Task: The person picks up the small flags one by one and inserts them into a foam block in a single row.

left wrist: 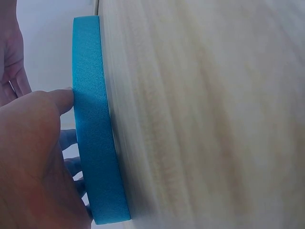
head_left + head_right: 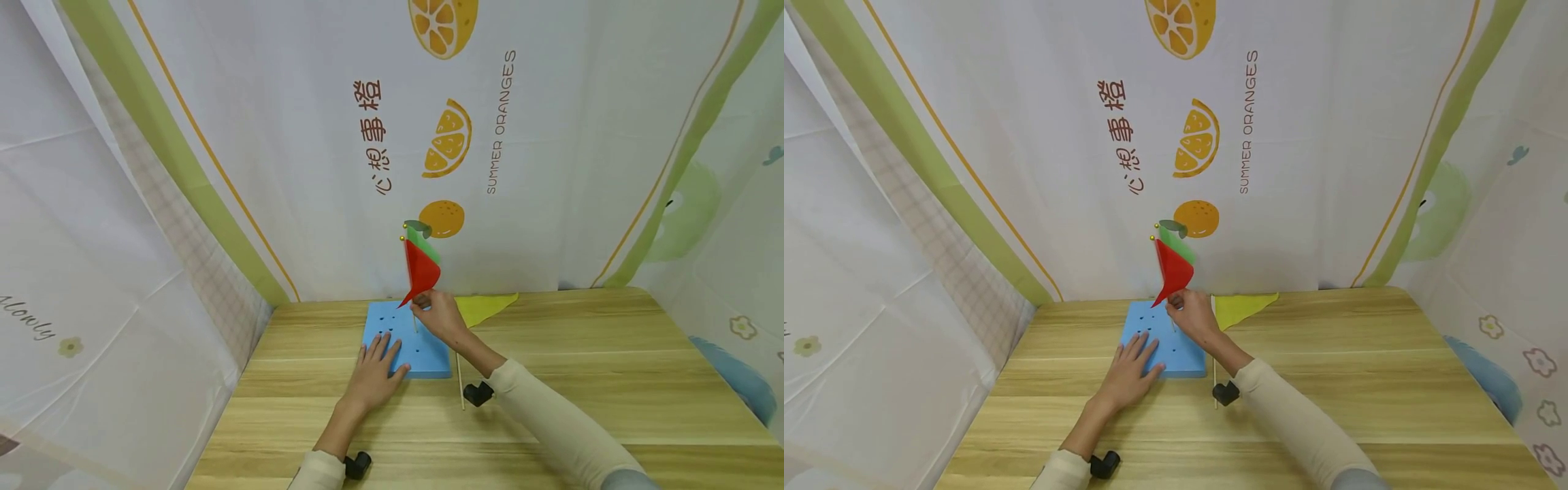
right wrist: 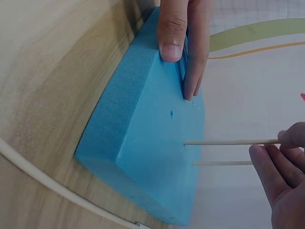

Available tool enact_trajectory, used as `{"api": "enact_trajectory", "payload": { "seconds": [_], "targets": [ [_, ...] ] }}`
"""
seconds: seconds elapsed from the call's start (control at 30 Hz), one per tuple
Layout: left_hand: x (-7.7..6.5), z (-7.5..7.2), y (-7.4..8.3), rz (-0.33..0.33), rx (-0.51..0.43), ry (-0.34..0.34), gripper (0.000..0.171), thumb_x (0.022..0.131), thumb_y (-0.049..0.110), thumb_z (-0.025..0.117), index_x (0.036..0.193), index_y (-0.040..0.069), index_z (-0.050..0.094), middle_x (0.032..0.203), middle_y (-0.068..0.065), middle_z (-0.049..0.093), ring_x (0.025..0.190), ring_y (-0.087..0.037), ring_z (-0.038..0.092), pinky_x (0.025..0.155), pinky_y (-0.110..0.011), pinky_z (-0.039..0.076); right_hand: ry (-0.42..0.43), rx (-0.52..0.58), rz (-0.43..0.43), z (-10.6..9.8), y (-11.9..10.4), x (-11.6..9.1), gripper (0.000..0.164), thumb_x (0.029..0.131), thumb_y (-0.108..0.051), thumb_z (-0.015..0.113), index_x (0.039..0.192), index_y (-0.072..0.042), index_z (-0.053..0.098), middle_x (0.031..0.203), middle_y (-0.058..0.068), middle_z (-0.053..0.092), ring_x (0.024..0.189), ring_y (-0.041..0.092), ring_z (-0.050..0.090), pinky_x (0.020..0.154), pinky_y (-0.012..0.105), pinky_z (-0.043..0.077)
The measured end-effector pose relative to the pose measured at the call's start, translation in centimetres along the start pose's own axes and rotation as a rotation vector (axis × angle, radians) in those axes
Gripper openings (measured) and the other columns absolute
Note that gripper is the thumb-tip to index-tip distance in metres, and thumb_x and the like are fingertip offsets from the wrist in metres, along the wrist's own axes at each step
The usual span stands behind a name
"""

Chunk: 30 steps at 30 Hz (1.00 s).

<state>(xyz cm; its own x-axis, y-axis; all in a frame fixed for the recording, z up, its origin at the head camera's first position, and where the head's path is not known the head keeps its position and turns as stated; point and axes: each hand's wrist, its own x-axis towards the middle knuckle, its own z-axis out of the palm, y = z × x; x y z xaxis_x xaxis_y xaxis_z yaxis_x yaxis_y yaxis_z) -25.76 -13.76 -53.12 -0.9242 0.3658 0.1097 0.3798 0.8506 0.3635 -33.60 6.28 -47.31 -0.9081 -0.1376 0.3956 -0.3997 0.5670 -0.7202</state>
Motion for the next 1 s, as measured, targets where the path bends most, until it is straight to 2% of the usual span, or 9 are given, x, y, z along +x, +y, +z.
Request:
{"api": "enact_trajectory", "payload": {
  "seconds": [0.37,0.7,1.0],
  "targets": [
    [0.1,0.1,0.0,0.005,0.001,0.003,0.064,0.111,0.046,0.052,0.162,0.008,0.046,0.173,-0.021,0.032,0.163,-0.044,0.024,0.131,-0.067,0.019,0.012,0.017,-0.012,-1.9,0.6,-0.8,0.016,0.1,-0.012,0.074,0.111,-0.001,0.078,0.104,0.012,0.082,0.096,0.029,0.079,0.085,0.044,0.066],
    [0.0,0.8,-0.6,0.034,0.002,0.05,0.068,0.111,0.052,0.048,0.163,0.009,0.045,0.173,-0.021,0.032,0.162,-0.046,0.024,0.13,-0.069,0.019,0.008,0.04,-0.038,-4.5,1.9,-1.5,0.01,0.101,-0.011,0.073,0.106,-0.005,0.079,0.099,0.011,0.081,0.09,0.027,0.077,0.082,0.042,0.067],
    [-0.1,0.4,-0.3,0.034,-0.015,0.041,0.065,0.11,0.047,0.052,0.161,0.007,0.047,0.172,-0.023,0.033,0.161,-0.048,0.026,0.129,-0.07,0.019,0.008,0.037,-0.048,-6.3,3.4,-2.0,0.013,0.101,-0.011,0.072,0.106,-0.001,0.079,0.094,0.012,0.08,0.079,0.02,0.074,0.071,0.028,0.06]
  ]
}}
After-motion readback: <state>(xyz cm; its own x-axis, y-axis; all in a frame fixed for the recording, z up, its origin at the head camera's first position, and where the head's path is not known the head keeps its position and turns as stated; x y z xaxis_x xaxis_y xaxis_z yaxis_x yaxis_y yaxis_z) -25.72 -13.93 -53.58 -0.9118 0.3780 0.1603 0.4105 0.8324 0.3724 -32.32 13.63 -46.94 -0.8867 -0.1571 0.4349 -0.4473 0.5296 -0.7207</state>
